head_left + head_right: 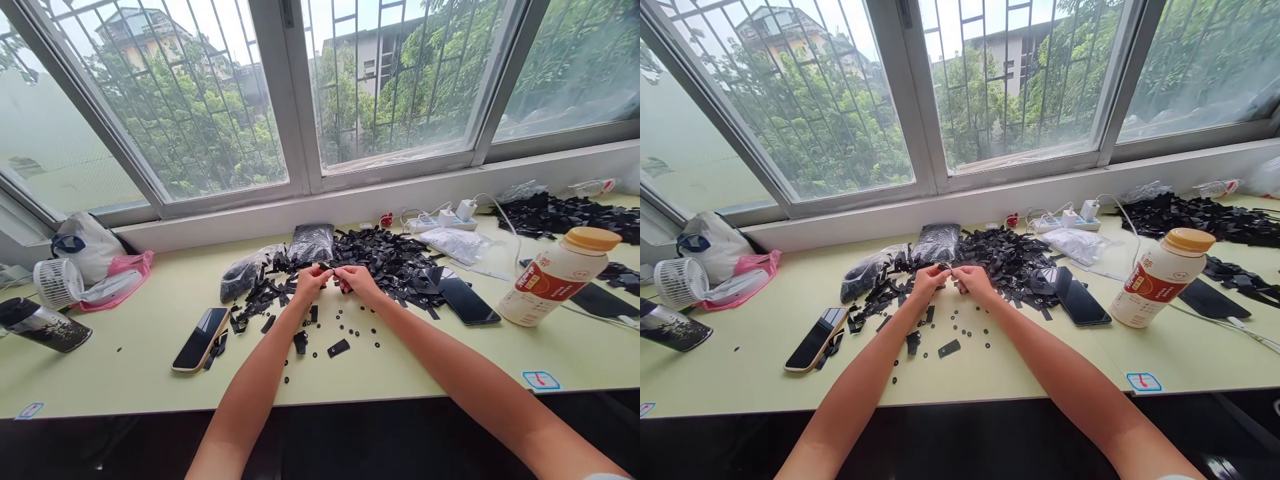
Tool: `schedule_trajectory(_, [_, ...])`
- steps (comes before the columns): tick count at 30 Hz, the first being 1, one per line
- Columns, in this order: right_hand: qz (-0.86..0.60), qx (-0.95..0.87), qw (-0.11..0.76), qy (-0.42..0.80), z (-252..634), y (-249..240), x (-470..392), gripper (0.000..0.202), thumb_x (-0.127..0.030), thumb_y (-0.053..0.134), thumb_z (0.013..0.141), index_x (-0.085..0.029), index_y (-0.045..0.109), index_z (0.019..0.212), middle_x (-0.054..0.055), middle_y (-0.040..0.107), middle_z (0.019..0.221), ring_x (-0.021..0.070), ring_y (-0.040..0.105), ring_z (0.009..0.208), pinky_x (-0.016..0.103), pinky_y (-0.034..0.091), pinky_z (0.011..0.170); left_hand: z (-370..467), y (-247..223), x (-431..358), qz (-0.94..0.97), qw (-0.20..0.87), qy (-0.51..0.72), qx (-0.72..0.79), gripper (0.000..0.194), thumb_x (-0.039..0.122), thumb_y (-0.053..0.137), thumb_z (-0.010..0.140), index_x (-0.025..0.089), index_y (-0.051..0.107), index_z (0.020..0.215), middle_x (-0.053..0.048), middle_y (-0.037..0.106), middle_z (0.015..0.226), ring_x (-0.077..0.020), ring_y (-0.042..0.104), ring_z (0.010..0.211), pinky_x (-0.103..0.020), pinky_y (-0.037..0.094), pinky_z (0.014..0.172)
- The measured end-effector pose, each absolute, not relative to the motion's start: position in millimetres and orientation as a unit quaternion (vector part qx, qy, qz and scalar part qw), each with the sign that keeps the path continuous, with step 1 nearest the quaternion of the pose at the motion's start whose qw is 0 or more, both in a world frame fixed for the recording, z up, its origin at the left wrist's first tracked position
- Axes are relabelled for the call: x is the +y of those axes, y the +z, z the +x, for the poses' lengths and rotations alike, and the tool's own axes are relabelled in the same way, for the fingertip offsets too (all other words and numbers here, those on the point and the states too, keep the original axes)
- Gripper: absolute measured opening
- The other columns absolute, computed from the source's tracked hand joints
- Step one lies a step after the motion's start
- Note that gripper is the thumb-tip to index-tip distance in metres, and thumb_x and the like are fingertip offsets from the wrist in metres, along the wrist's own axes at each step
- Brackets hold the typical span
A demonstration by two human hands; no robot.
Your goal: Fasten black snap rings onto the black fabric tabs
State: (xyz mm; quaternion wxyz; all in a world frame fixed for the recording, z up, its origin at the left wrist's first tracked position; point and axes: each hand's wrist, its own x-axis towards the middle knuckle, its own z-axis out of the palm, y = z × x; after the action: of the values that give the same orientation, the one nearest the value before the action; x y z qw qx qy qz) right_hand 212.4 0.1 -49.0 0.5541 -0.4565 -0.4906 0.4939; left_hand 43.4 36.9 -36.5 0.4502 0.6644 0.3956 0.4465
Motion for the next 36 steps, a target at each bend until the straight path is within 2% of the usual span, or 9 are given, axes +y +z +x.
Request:
schedule_trajectory(8, [-0.451,-0.497,0.557,0.490,212,-47,-4,0.034,-0.046,0.077,0.074,-0.014,0.077,0.086,0.005,0.070,0.078,0.0082,0.051,0.053,0.021,0.043,0.048,46,-36,34,0.673,0.426,0.442,0.414,0.035,0.049,0.075,0.073,0.014,0.068,0.067,-0.001,0.059,0.059,-0.0120,0.050,0.055,-0.027,0.040,0.056])
schedule_trajectory(16, [-0.461,-0.498,0.541,0.497,215,-47,-7,0.038,-0.047,0.079,0.072,-0.015,0.078,0.090,0.005,0.069,0.077,0.0088,0.050,0.054,0.023,0.043,0.049,50,-39,34,0.664,0.418,0.447,0.430,0.036,0.047,0.074,0.070,0.014,0.063,0.058,0.000,0.059,0.056,-0.0110,0.048,0.053,-0.025,0.036,0.054])
schedule_trajectory(25, [-0.474,-0.493,0.529,0.502,218,-44,-10,0.038,-0.049,0.080,0.070,-0.015,0.078,0.088,0.006,0.071,0.080,0.0097,0.052,0.055,0.024,0.044,0.049,47,-31,27,0.652,0.480,0.436,0.393,0.041,0.051,0.079,0.066,0.013,0.063,0.065,0.000,0.058,0.057,-0.0111,0.050,0.055,-0.025,0.039,0.055])
schedule_trajectory(31, [-0.485,-0.495,0.525,0.494,219,-45,-9,0.040,-0.050,0.081,0.069,-0.014,0.077,0.086,0.007,0.071,0.081,0.0098,0.053,0.055,0.023,0.043,0.048,44,-25,23,0.625,0.548,0.435,0.346,0.038,0.048,0.080,0.067,0.013,0.063,0.065,0.000,0.057,0.059,-0.0115,0.051,0.059,-0.027,0.041,0.059])
schedule_trajectory(36, [-0.488,-0.484,0.536,0.490,217,-48,-8,0.040,-0.050,0.082,0.068,-0.014,0.077,0.083,0.006,0.070,0.078,0.0087,0.051,0.053,0.022,0.042,0.047,45,-26,25,0.619,0.561,0.435,0.336,0.037,0.047,0.079,0.069,0.012,0.068,0.069,-0.001,0.059,0.062,-0.0117,0.053,0.060,-0.028,0.043,0.061])
